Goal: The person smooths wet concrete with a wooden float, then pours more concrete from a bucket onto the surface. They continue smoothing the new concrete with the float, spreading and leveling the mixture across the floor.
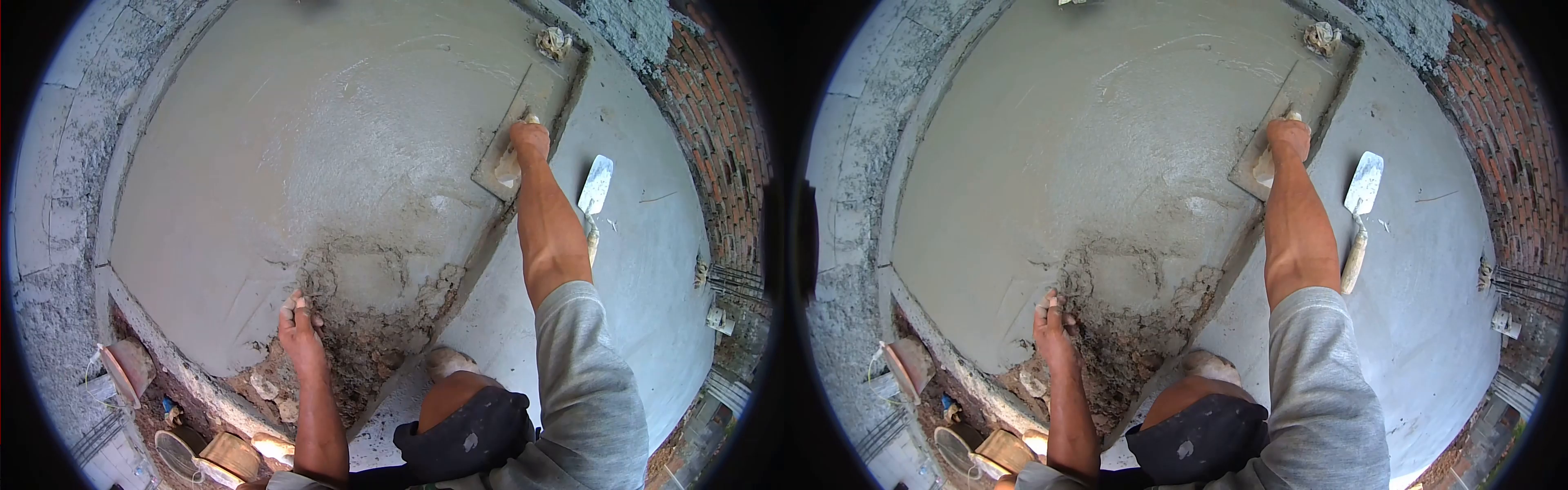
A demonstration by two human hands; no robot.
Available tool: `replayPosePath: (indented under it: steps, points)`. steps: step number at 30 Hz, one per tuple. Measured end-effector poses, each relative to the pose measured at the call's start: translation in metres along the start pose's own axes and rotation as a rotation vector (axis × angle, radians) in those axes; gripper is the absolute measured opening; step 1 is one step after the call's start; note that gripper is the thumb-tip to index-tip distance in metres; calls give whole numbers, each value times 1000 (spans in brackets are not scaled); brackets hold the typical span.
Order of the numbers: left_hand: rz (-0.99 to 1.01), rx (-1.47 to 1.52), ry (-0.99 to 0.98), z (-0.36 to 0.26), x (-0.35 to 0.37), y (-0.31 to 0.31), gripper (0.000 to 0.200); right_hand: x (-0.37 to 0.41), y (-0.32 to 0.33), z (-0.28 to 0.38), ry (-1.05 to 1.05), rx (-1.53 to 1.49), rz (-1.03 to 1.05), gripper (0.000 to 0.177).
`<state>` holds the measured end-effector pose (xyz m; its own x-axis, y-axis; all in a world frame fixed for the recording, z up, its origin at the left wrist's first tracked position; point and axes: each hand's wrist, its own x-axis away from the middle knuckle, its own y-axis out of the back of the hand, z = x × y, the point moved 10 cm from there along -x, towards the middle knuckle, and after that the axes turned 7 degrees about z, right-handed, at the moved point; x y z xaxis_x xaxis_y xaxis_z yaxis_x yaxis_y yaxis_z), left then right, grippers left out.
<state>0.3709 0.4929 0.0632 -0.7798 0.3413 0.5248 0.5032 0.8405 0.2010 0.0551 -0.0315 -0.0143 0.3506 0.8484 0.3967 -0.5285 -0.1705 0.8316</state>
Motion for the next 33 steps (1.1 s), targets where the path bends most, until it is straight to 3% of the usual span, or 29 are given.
replayPosePath:
  steps: [5,14,17,20,26,30,33]
  points:
    - [24,-16,10,5,0,8,34,37,-7,-18,-33,-109,8,54]
    - [43,-78,-4,0,13,-8,32,179,-20,-2,277,-57,212,53]
    - [42,-68,-11,-15,15,-13,32,123,-12,3,199,-170,130,53]
    - [28,-28,-20,-18,12,-17,31,67,11,-8,121,-94,2,53]
    - [33,-61,18,0,12,-22,28,7,1,-28,50,-177,6,56]
    - [59,-58,51,13,9,-26,30,-32,-11,-6,148,-151,-68,55]
    - [35,7,44,11,11,-27,29,-75,-40,0,208,-319,84,48]
